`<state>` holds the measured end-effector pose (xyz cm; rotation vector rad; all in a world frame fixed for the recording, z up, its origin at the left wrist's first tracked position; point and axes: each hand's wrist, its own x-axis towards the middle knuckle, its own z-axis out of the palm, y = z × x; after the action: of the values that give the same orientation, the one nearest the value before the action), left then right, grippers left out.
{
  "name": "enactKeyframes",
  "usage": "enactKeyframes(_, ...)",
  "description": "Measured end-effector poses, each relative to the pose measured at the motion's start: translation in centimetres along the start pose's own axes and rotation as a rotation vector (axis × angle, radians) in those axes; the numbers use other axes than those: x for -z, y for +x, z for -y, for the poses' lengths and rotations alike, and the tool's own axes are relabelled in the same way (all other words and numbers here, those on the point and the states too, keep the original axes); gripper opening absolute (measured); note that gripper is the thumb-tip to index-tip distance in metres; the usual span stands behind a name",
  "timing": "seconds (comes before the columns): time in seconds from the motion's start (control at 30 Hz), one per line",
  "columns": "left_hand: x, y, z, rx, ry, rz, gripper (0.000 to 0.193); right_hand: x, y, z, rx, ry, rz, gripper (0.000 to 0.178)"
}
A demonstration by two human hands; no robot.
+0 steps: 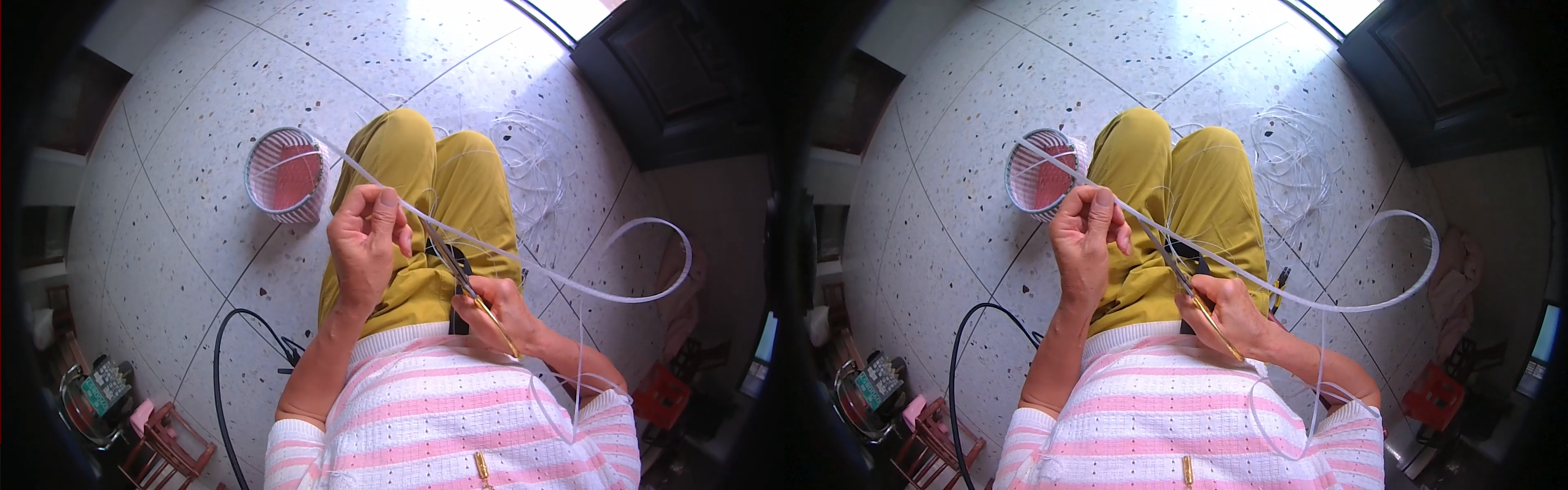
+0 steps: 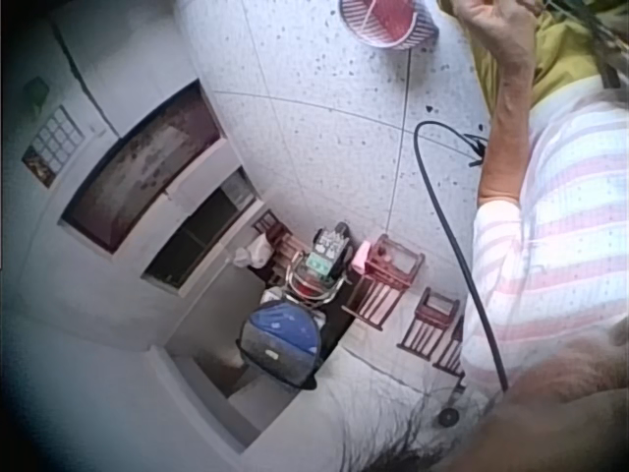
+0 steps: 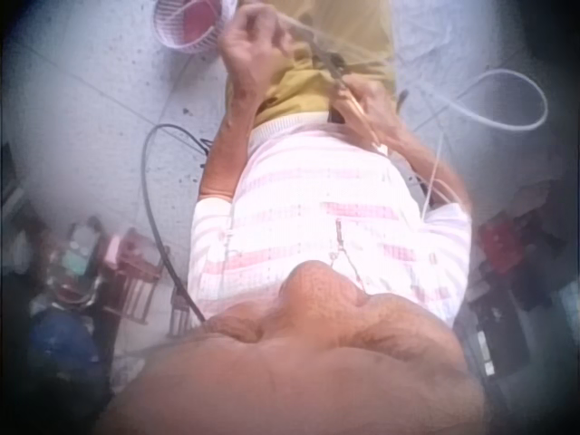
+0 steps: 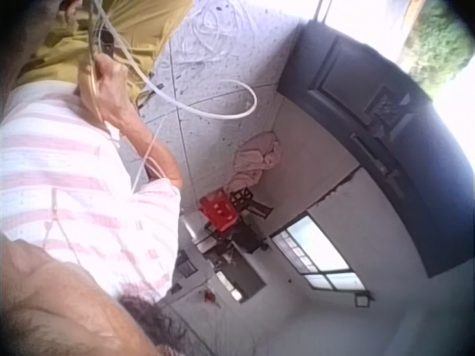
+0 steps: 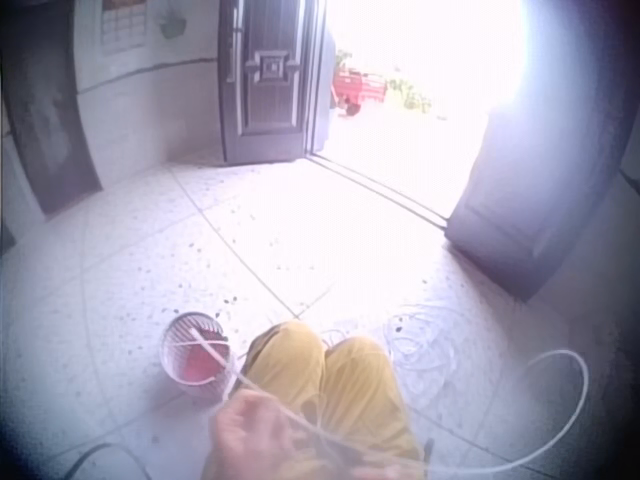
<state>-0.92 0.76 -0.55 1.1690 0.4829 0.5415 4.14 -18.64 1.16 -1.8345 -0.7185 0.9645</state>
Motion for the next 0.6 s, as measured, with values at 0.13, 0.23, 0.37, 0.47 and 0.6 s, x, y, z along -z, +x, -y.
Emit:
enactKeyframes(0.13, 0.2, 0.1, 0.1, -0.017, -0.033, 0.018, 0.017, 0.0, -0.3, -1.9, -0.036, 0.072, 0.04, 0.019)
enactKeyframes(0.23, 0.3, -0.1, 0.2, 0.013, 0.005, 0.038, 0.017, 0.2, -0.3, -0.4, -0.011, 0.038, 0.025, 0.02)
enactKeyframes(0.37, 0.0, -0.6, 0.2, -0.001, 0.082, 0.058, 0.016, 0.3, -0.1, 0.1, -0.056, 0.025, 0.039, 0.021)
enactKeyframes(0.47, -0.1, -0.7, 0.3, -0.023, 0.118, 0.068, 0.015, 0.2, -0.2, 0.0, -0.035, -0.016, 0.02, 0.023)
enactKeyframes(0.6, -0.3, -0.8, 0.0, -0.006, 0.128, 0.074, 0.016, 0.4, -0.1, 0.0, -0.048, 0.006, 0.041, 0.021)
